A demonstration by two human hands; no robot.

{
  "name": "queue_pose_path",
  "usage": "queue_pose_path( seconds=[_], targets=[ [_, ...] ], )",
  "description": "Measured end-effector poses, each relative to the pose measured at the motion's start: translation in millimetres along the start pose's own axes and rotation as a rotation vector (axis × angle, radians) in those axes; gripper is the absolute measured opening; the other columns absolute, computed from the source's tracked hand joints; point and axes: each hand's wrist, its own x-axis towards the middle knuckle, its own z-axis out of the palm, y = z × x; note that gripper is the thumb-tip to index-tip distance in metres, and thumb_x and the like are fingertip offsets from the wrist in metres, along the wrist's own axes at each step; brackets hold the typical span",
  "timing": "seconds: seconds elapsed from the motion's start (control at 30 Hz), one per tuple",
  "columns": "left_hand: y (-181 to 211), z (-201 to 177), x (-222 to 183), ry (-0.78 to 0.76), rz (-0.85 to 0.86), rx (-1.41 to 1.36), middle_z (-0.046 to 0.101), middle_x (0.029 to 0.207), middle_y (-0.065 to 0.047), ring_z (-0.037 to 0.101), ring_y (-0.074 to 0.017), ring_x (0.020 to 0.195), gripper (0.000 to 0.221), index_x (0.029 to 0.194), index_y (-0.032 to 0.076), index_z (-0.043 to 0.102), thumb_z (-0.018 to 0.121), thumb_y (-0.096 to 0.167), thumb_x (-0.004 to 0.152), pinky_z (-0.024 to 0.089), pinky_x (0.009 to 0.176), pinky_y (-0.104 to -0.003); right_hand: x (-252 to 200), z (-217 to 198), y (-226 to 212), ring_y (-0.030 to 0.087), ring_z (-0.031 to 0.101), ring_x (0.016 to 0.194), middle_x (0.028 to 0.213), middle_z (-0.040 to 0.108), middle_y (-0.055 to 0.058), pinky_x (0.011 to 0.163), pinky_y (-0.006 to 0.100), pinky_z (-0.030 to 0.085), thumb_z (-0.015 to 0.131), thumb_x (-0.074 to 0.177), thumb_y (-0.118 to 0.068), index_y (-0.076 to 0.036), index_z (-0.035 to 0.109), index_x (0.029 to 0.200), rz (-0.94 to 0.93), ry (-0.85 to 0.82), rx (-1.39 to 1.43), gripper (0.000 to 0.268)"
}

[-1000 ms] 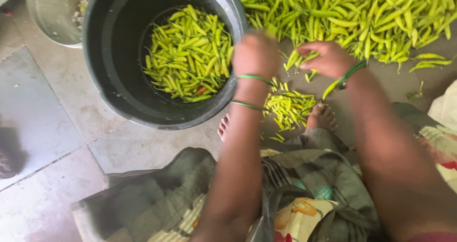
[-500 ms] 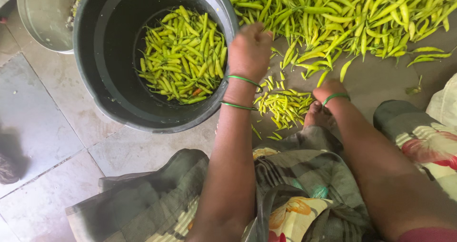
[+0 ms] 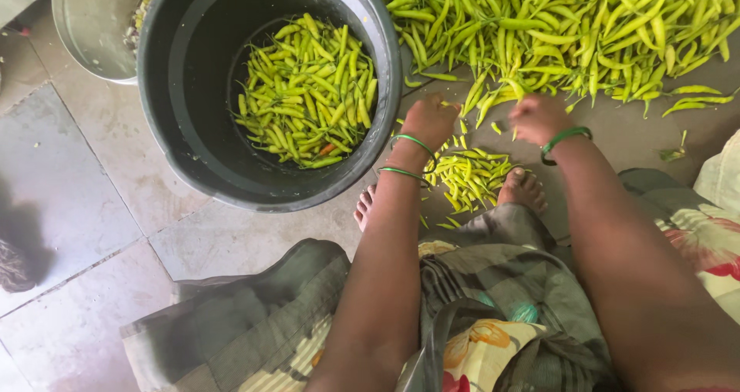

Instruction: The person sits on a tiled floor and repeatedly picks green chilies from a large pile, removes the stems by hand, and places the trimmed chilies into a black plastic bucket. The person continues this process for the duration of the clip.

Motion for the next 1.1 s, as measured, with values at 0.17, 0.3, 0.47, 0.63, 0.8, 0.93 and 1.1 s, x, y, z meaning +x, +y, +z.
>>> queue_pose_path(
  seconds=[0.17, 0.3, 0.47, 0.63, 0.8, 0.93, 1.1],
  targets=[
    [-11.6, -4.2, 3.0, 0.004, -0.067, -0.095, 0.075, 0.108, -0.027, 0.072, -0.0397, 0.105, 0.050, 0.122, -0.001, 0.069, 0.065, 0.035, 0.087, 0.054, 0.092, -0.041, -9.2, 8.3, 73.0, 0.034, 0.071, 0.096, 0.105, 0.075, 0.015, 0.086, 0.044, 0.056, 0.071, 0.088, -0.007, -0.011, 0.076, 0.107, -0.076, 0.451, -0.244, 0.019],
    [-18.4, 4.5, 7.0, 0.034, -0.038, -0.110, 0.072, 0.113, -0.027, 0.070, -0.0383, 0.109, 0.055, 0.129, -0.003, 0.063, 0.069, 0.033, 0.088, 0.052, 0.095, -0.039, -18.4, 35.0, 66.0, 0.038, 0.069, 0.100, 0.112, 0.072, 0.019, 0.090, 0.046, 0.056, 0.076, 0.091, -0.019, -0.009, 0.073, 0.114, -0.056, 0.360, -0.333, 0.026],
    [-27.9, 8.2, 8.7, -0.003, -0.056, -0.145, 0.071, 0.116, -0.027, 0.069, -0.0354, 0.111, 0.056, 0.129, -0.005, 0.061, 0.069, 0.034, 0.089, 0.052, 0.096, -0.038, -26.2, 44.9, 18.2, 0.042, 0.066, 0.102, 0.112, 0.070, 0.018, 0.087, 0.052, 0.054, 0.075, 0.089, -0.039, -0.009, 0.074, 0.106, 0.190, 0.178, -0.390, 0.034],
    [-36.2, 15.6, 8.7, 0.012, -0.060, -0.120, 0.072, 0.114, -0.027, 0.071, -0.0350, 0.108, 0.054, 0.128, -0.005, 0.062, 0.068, 0.034, 0.090, 0.053, 0.095, -0.037, -25.3, 27.4, -1.5, 0.042, 0.065, 0.109, 0.121, 0.068, 0.019, 0.093, 0.053, 0.052, 0.073, 0.100, -0.036, -0.008, 0.071, 0.117, 0.091, 0.435, -0.326, 0.034],
    [-41.8, 15.3, 10.0, -0.007, -0.029, -0.128, 0.072, 0.116, -0.025, 0.070, -0.0327, 0.109, 0.052, 0.126, -0.004, 0.064, 0.068, 0.034, 0.091, 0.053, 0.096, -0.038, 7.6, 17.8, -12.6, 0.040, 0.062, 0.109, 0.120, 0.063, 0.017, 0.094, 0.050, 0.053, 0.078, 0.090, -0.019, -0.008, 0.063, 0.139, -0.476, 0.530, -0.566, 0.053],
    [-37.5, 17.3, 9.6, 0.007, -0.048, -0.156, 0.072, 0.116, -0.024, 0.070, -0.0321, 0.108, 0.051, 0.125, -0.004, 0.063, 0.069, 0.034, 0.090, 0.053, 0.095, -0.038, 17.7, 30.7, 4.9, 0.040, 0.060, 0.103, 0.115, 0.061, 0.021, 0.085, 0.050, 0.052, 0.082, 0.083, -0.018, -0.013, 0.070, 0.119, -0.232, 0.376, -0.458, 0.038],
    [-36.6, 23.6, 4.7, -0.048, -0.110, -0.095, 0.074, 0.110, -0.024, 0.071, -0.0359, 0.104, 0.046, 0.122, -0.001, 0.066, 0.068, 0.030, 0.089, 0.054, 0.092, -0.040, 31.1, 48.2, 28.2, 0.023, 0.070, 0.083, 0.094, 0.072, 0.012, 0.079, 0.039, 0.058, 0.088, 0.083, -0.018, 0.000, 0.069, 0.106, -0.124, 0.125, -0.023, 0.035]
  ],
)
